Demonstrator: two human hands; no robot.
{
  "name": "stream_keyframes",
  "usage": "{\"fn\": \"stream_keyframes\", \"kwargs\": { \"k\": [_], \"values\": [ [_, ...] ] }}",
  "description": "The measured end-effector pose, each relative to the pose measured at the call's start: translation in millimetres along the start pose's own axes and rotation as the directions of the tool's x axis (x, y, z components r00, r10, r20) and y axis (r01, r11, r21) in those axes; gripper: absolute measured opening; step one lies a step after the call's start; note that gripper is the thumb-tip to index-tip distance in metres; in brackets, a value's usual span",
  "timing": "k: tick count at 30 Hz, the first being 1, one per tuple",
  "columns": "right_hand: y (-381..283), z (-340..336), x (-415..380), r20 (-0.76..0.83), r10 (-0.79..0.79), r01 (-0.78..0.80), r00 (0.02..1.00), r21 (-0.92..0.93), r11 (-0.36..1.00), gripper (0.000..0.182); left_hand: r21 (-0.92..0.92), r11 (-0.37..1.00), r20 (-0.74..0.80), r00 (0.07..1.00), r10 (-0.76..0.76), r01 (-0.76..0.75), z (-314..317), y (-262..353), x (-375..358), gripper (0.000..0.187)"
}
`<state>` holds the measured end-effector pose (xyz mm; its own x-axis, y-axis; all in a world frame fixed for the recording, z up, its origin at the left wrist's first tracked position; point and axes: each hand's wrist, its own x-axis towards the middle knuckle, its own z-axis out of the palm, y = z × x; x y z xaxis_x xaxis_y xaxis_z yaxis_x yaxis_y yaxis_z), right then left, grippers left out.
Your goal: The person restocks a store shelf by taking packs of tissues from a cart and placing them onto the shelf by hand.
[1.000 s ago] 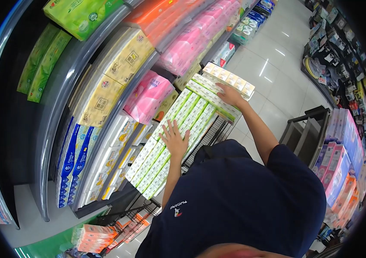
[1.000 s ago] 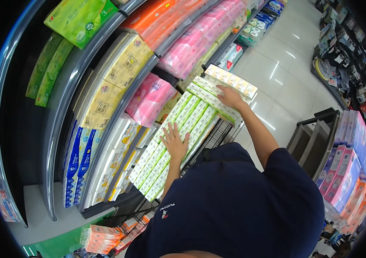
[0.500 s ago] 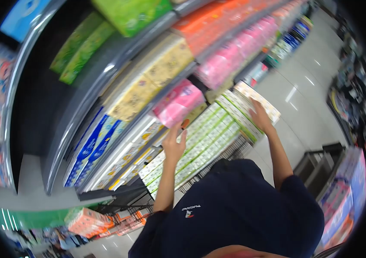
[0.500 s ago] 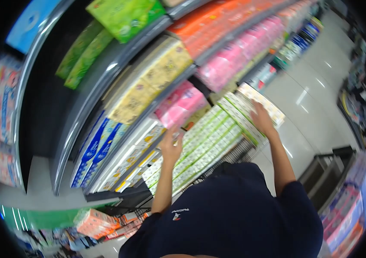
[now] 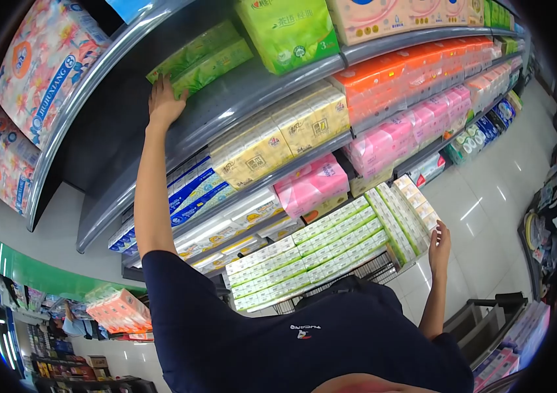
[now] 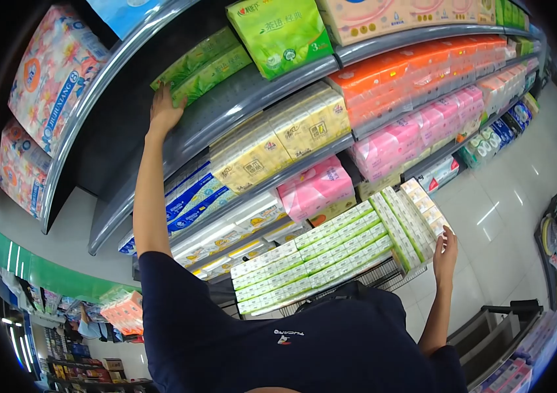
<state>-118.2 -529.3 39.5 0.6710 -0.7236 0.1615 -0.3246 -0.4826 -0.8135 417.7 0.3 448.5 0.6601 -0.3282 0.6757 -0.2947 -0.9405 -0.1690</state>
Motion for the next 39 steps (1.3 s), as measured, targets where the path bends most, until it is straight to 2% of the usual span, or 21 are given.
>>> {"fn": "stream_keyframes", "kwargs": {
  "k": [1, 2, 4, 8, 9, 13, 15, 16, 18, 20, 21, 25, 27, 28, 29, 31, 33, 35, 37, 38, 39],
  "values": [
    [0, -3, -1, -0.007, -0.007, 0.007, 1.0, 0.006, 1.0, 0.036, 0.12, 0.991, 0.156, 0.985, -0.077, 0.058, -1, -2, 5, 0.083],
    [-2, -4, -1, -0.017, -0.004, 0.004, 1.0, 0.006, 1.0, 0.036, 0.11, 0.983, 0.355, 0.918, -0.179, 0.149, -2, -4, 7, 0.094],
    [-2, -2, -4, -0.03, 0.003, -0.002, 1.0, 0.021, 1.0, 0.035, 0.162, 0.983, 0.406, 0.902, -0.148, 0.088, 3, -13, 7, 0.095],
    [1, 8, -12, -0.045, 0.038, -0.035, 0.998, 0.059, 0.998, 0.034, 0.289, 0.957, 0.273, 0.956, -0.102, 0.019, -24, 3, 3, 0.096],
    [1, 10, -12, -0.038, 0.018, -0.015, 0.999, 0.058, 0.998, 0.033, 0.312, 0.949, 0.217, 0.976, -0.032, -0.038, -24, 4, 1, 0.089],
    [0, 18, -15, -0.041, -0.053, 0.055, 0.998, 0.062, 0.997, 0.033, 0.298, 0.944, 0.226, 0.971, 0.078, -0.145, -33, 0, -10, 0.078],
    [-8, 18, -15, -0.048, -0.062, 0.064, 0.997, 0.054, 0.996, 0.033, 0.119, 0.992, 0.285, 0.956, -0.072, 0.039, -40, -2, -13, 0.064],
    [-14, 16, -14, -0.058, -0.076, 0.079, 0.995, 0.043, 0.996, 0.032, 0.172, 0.985, 0.234, 0.971, -0.051, 0.01, -52, -3, -19, 0.056],
    [-19, 13, -11, -0.058, -0.041, 0.044, 0.997, 0.061, 0.997, 0.033, 0.246, 0.969, 0.005, 1.0, 0.025, -0.025, -74, -8, -37, 0.051],
    [-10, 17, -10, -0.107, -0.085, 0.094, 0.991, 0.082, 0.992, 0.034, 0.34, 0.923, -0.28, 0.917, 0.285, -0.183, -104, -16, -59, 0.041],
    [-10, 18, -10, -0.15, -0.121, 0.136, 0.981, 0.092, 0.986, 0.035, 0.423, 0.896, -0.241, 0.937, 0.255, -0.135, -129, -2, -75, 0.04],
    [-29, 13, -12, -0.133, -0.07, 0.087, 0.989, 0.126, 0.988, 0.028, 0.558, 0.826, -0.282, 0.916, 0.285, -0.085, -183, 13, -147, 0.042],
    [-43, 8, -13, -0.126, -0.076, 0.091, 0.989, 0.119, 0.989, 0.023, 0.517, 0.853, -0.245, 0.943, 0.227, -0.071, -208, 32, -183, 0.041],
    [-44, 10, -13, -0.13, -0.081, 0.099, 0.988, 0.139, 0.985, 0.023, 0.523, 0.839, -0.292, 0.893, 0.343, -0.151, -215, 31, -198, 0.042],
    [-45, 11, -12, -0.133, -0.094, 0.114, 0.987, 0.156, 0.981, 0.023, 0.474, 0.86, -0.315, 0.875, 0.367, -0.19, -219, 37, -215, 0.043],
    [-67, -1, -10, 0.059, -0.043, 0.018, 0.997, 0.369, 0.929, 0.035, 0.471, 0.841, -0.348, 0.821, 0.453, -0.265, -220, 61, -243, 0.046],
    [-109, -19, -10, 0.217, -0.103, -0.047, 0.971, 0.592, 0.805, 0.061, 0.297, 0.858, -0.349, 0.789, 0.506, -0.419, -206, 77, -262, 0.053],
    [-141, -29, -11, 0.266, -0.252, 0.062, 0.931, 0.564, 0.823, 0.09, 0.115, 0.837, -0.388, 0.752, 0.533, -0.534, -179, 86, -279, 0.057],
    [-180, -39, -15, 0.205, -0.396, 0.232, 0.895, 0.545, 0.806, 0.106, -0.09, 0.788, -0.4, 0.747, 0.531, -0.609, -151, 111, -292, 0.057],
    [-192, -45, -18, 0.213, -0.392, 0.227, 0.895, 0.54, 0.811, 0.106, -0.218, 0.747, -0.38, 0.759, 0.528, -0.628, -138, 129, -300, 0.056],
    [-203, -51, -18, 0.266, -0.513, 0.368, 0.816, 0.446, 0.816, 0.107, -0.296, 0.708, -0.371, 0.76, 0.533, -0.641, -127, 148, -308, 0.057]
  ]
}}
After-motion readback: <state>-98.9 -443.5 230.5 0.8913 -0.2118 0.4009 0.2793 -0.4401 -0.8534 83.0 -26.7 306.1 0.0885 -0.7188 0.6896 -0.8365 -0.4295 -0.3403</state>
